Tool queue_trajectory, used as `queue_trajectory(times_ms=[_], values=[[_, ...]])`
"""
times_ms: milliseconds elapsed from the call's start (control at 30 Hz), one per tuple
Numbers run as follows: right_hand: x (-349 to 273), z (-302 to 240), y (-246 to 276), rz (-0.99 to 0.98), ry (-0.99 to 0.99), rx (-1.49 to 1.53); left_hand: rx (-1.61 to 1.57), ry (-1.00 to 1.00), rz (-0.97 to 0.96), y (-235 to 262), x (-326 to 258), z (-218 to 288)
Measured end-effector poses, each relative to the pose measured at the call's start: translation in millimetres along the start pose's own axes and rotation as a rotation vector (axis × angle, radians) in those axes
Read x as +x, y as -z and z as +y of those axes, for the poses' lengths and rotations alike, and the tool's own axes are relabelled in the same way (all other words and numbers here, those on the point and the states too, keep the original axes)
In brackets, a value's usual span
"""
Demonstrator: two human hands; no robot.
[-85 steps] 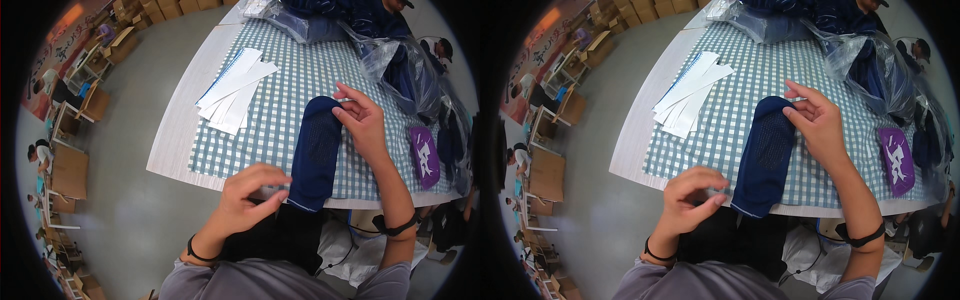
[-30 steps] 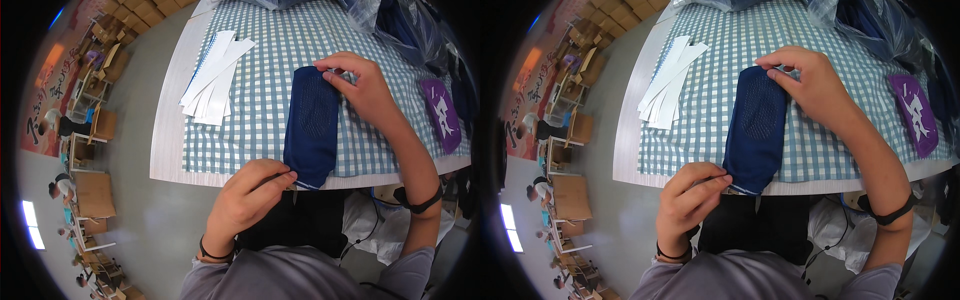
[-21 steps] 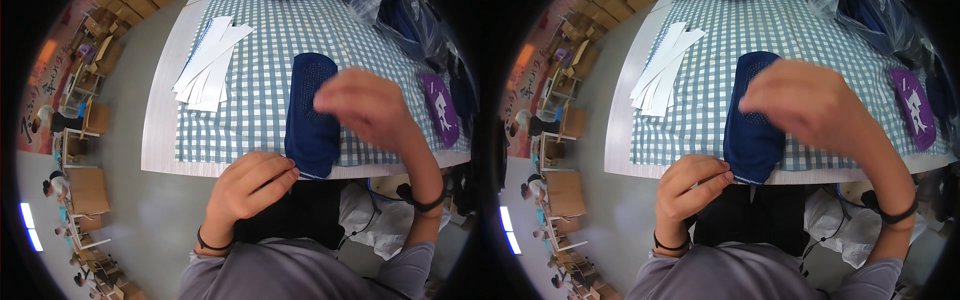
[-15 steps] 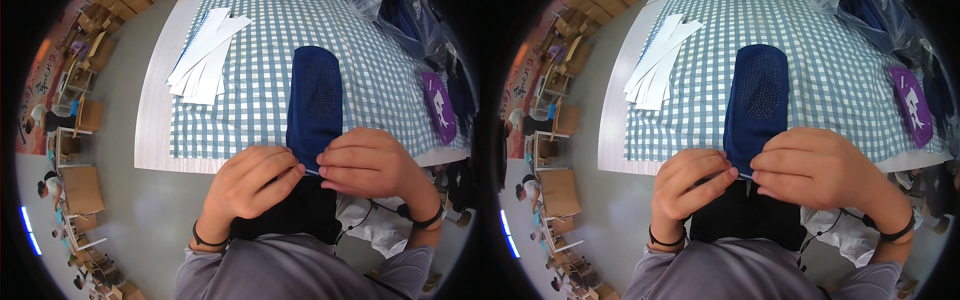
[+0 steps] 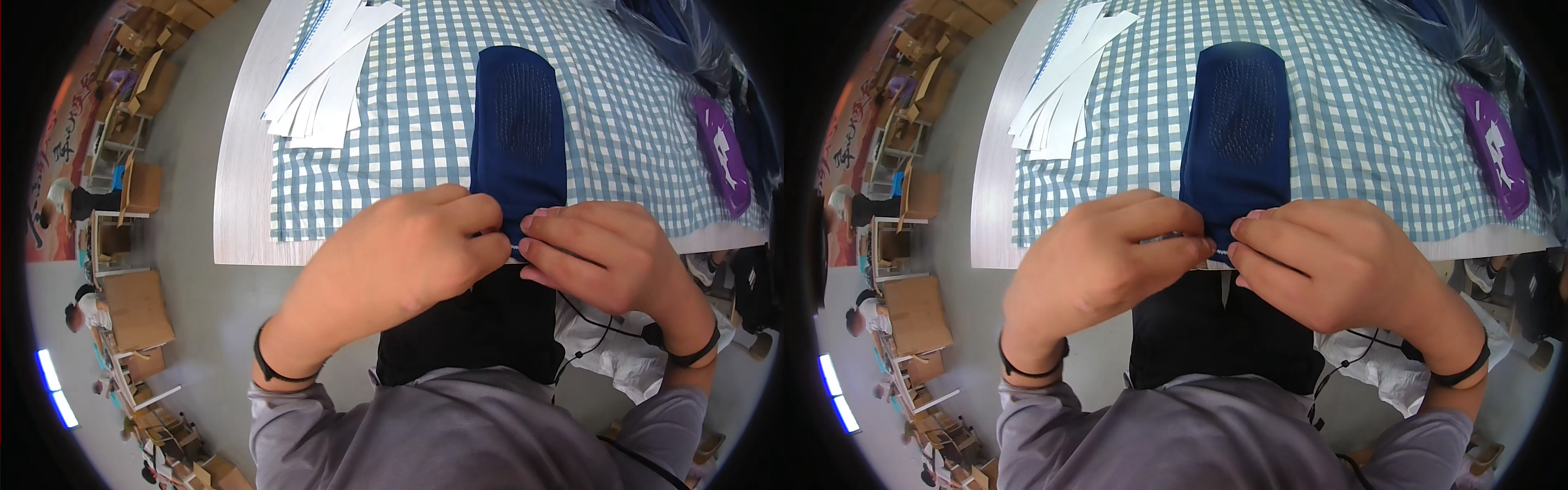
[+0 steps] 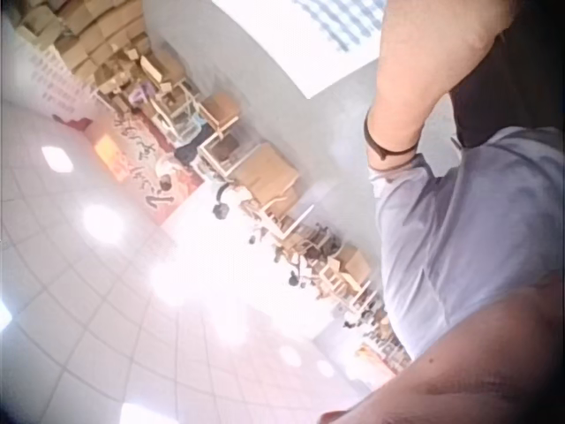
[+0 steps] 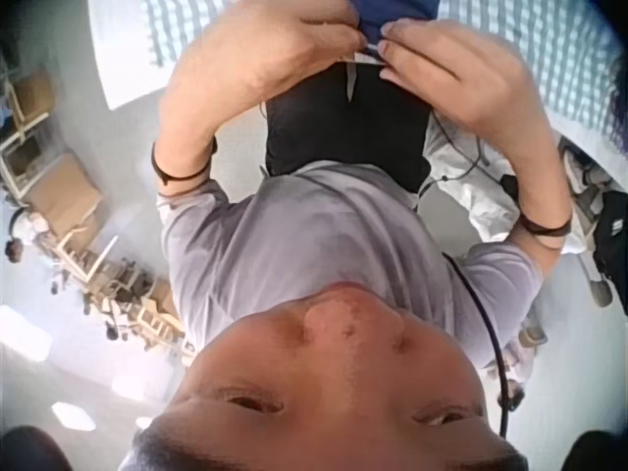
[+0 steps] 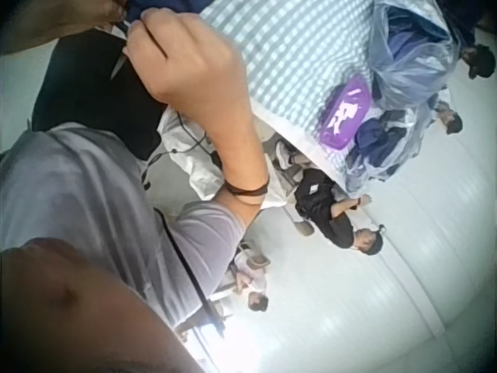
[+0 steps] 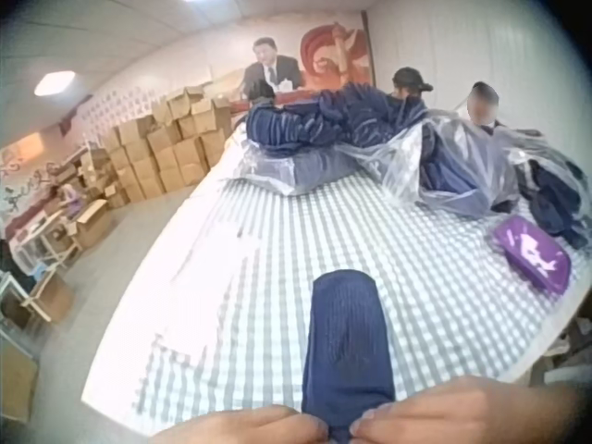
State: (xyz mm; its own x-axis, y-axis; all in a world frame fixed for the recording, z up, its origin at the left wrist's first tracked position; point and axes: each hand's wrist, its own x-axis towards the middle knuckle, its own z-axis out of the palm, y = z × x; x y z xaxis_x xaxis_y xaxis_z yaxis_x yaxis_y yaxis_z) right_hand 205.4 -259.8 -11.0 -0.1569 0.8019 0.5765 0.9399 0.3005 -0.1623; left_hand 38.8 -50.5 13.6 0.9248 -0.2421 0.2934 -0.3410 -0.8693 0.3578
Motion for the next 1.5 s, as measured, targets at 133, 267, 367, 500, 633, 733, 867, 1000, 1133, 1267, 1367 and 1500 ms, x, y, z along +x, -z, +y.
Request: queue_trajectory(times_ms=[133,267,367,500,633,733,867,1000,1133,1267,1367,1500], values=[[3.0,2.0,5.2,-0.076,0.005,-0.043,-0.03,-0.075,-0.167,15.9,14.5,-10.0],[8.5,6.7,12.8,-0.154,-0.015,0.008,-0.021,-0.167,-0.198,17.2,22.6,-19.3],[8.0,13.3,12.5,-0.154,-0.015,0.064,-0.006,-0.234,-0.213,14.0,25.0,-28.0],[12.5,26.5,14.0,-0.189,-0.044,0.173,-0.163,-0.181,-0.192,11.5,32.1,-35.9],[17.1,28.8,14.5,-0.161,-0.064,0.207,-0.515,0.223,-0.204,8.9,38.8,-40.9],[17.6,23.4,16.9,-0.187,-0.115,0.175,-0.631,0.356,-0.184,10.7,43.5,-38.2],[20.7,22.9,17.1,-0.193,-0.177,0.188,-0.501,0.416,-0.212,13.0,48.4,-33.5],[27.1,25.6,15.6,-0.23,-0.267,0.259,-0.313,0.269,-0.168,12.5,54.8,-39.7],[28.3,28.9,16.6,-0.186,-0.336,0.244,-0.297,0.308,-0.236,23.5,71.2,-32.6],[29.3,23.6,18.1,-0.219,-0.409,0.14,-0.129,0.406,-0.428,33.8,90.3,-25.2],[26.3,8.7,19.3,-0.186,-0.219,-0.061,-0.072,0.389,-0.462,31.1,91.6,-29.1],[20.4,-4.6,16.8,-0.174,-0.233,-0.101,0.002,0.404,-0.496,34.2,95.2,-25.6]])
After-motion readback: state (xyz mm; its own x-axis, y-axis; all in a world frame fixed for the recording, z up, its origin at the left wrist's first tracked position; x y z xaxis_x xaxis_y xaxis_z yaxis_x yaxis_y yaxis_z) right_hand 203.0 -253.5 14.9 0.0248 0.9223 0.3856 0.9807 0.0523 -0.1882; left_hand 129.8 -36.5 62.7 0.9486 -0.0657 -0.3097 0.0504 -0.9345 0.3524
